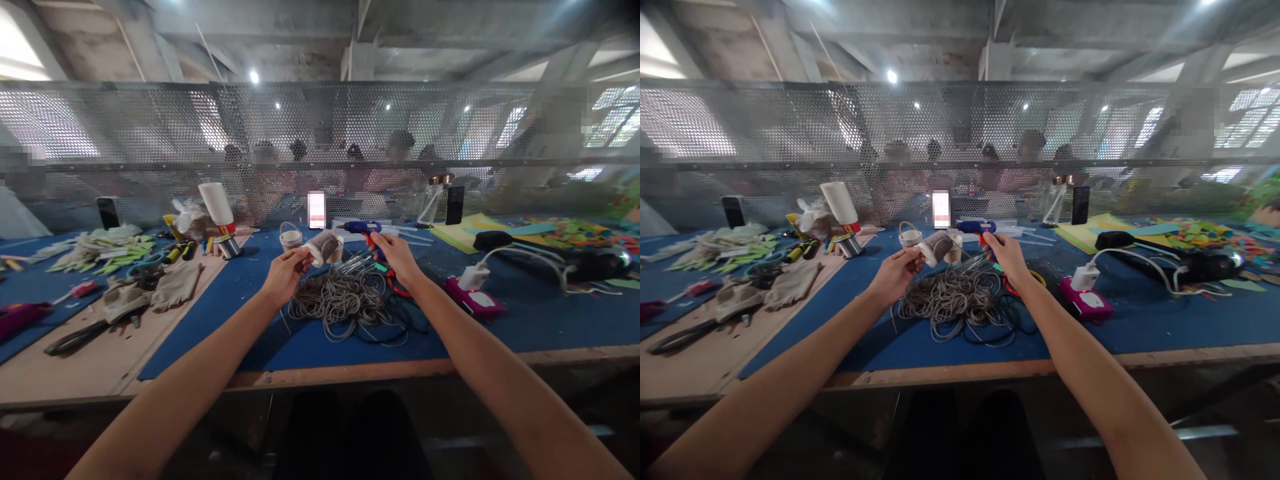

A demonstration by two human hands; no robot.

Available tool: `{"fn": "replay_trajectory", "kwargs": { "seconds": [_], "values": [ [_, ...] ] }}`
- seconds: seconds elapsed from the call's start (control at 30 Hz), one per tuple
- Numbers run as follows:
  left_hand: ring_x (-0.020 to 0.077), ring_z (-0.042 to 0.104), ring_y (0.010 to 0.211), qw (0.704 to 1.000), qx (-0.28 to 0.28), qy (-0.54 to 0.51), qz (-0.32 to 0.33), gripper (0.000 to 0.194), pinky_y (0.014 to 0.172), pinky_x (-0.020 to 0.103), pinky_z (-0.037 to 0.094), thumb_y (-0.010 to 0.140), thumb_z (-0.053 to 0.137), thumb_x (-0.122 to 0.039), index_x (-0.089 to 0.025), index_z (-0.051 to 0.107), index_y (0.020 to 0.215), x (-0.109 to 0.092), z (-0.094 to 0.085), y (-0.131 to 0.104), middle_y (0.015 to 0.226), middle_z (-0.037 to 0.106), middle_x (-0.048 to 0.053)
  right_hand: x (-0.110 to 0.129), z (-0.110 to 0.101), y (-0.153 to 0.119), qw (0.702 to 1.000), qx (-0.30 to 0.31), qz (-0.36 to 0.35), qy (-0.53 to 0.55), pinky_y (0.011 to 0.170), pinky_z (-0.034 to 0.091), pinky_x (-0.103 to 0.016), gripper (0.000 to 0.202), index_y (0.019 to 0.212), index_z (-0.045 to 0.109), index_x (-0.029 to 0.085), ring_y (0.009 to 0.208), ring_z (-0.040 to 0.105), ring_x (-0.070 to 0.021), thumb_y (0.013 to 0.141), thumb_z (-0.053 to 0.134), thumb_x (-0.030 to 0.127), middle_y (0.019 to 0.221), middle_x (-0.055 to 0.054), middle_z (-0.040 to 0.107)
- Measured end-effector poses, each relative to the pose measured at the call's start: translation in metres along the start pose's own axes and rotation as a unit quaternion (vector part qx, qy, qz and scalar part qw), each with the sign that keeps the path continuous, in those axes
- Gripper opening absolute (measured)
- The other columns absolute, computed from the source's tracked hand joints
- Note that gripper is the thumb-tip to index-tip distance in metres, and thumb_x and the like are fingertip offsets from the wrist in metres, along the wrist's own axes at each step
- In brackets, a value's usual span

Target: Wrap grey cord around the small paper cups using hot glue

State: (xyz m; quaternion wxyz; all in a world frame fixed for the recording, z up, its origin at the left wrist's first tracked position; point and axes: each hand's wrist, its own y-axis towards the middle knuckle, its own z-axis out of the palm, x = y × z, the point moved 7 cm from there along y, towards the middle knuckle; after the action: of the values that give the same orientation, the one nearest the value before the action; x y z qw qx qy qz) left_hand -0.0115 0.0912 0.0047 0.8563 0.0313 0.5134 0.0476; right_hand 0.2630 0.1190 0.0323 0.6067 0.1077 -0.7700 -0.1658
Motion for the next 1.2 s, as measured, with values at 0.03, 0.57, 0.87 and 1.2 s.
{"fn": "replay_trajectory", "kwargs": {
  "seconds": [0.03, 0.57, 0.87, 1.2],
  "values": [
    [0.0129, 0.063, 0.071, 1.000, 0.000, 0.001, 0.003, 0.022, 0.065, 0.025, 0.051, 0.066, 0.086, -0.024, -0.012, 0.072, 0.078, 0.000, 0.000, 0.000, 0.076, 0.068, 0.006, -0.005, -0.006, 0.004, 0.998, -0.016, -0.002, -0.058, 0.055, 0.041, -0.025, 0.052, 0.073, 0.066, 0.017, 0.057, 0.056, -0.0137, 0.085, 0.054, 0.066, 0.067, -0.002, 0.064],
    [0.0122, 0.064, 0.067, 0.999, -0.006, -0.033, -0.002, 0.016, 0.060, 0.022, 0.049, 0.067, 0.085, -0.017, -0.009, 0.074, 0.075, -0.001, 0.001, 0.000, 0.072, 0.070, 0.007, -0.040, -0.025, 0.012, 0.870, 0.020, 0.117, -0.478, 0.085, 0.045, -0.035, 0.049, 0.098, 0.075, 0.021, 0.104, 0.067, -0.0283, 0.094, 0.042, 0.057, 0.103, -0.013, 0.074],
    [0.0115, 0.064, 0.070, 0.999, 0.017, -0.026, -0.011, 0.019, 0.062, 0.021, 0.049, 0.068, 0.085, -0.020, -0.009, 0.075, 0.080, 0.004, 0.001, 0.001, 0.075, 0.070, 0.006, -0.044, -0.025, 0.008, 0.840, 0.051, 0.128, -0.525, 0.090, 0.046, -0.039, 0.046, 0.101, 0.073, 0.015, 0.111, 0.066, -0.0313, 0.094, 0.046, 0.051, 0.111, -0.019, 0.072],
    [0.0107, 0.064, 0.069, 0.999, 0.045, -0.006, -0.022, 0.022, 0.066, 0.020, 0.051, 0.066, 0.087, -0.023, -0.010, 0.074, 0.079, 0.007, 0.009, -0.003, 0.073, 0.069, 0.005, 0.007, -0.007, -0.005, 0.881, -0.069, -0.117, -0.453, 0.095, 0.045, -0.045, 0.028, 0.110, 0.063, 0.018, 0.110, 0.060, -0.0294, 0.094, 0.053, 0.039, 0.114, -0.014, 0.065]
  ]
}}
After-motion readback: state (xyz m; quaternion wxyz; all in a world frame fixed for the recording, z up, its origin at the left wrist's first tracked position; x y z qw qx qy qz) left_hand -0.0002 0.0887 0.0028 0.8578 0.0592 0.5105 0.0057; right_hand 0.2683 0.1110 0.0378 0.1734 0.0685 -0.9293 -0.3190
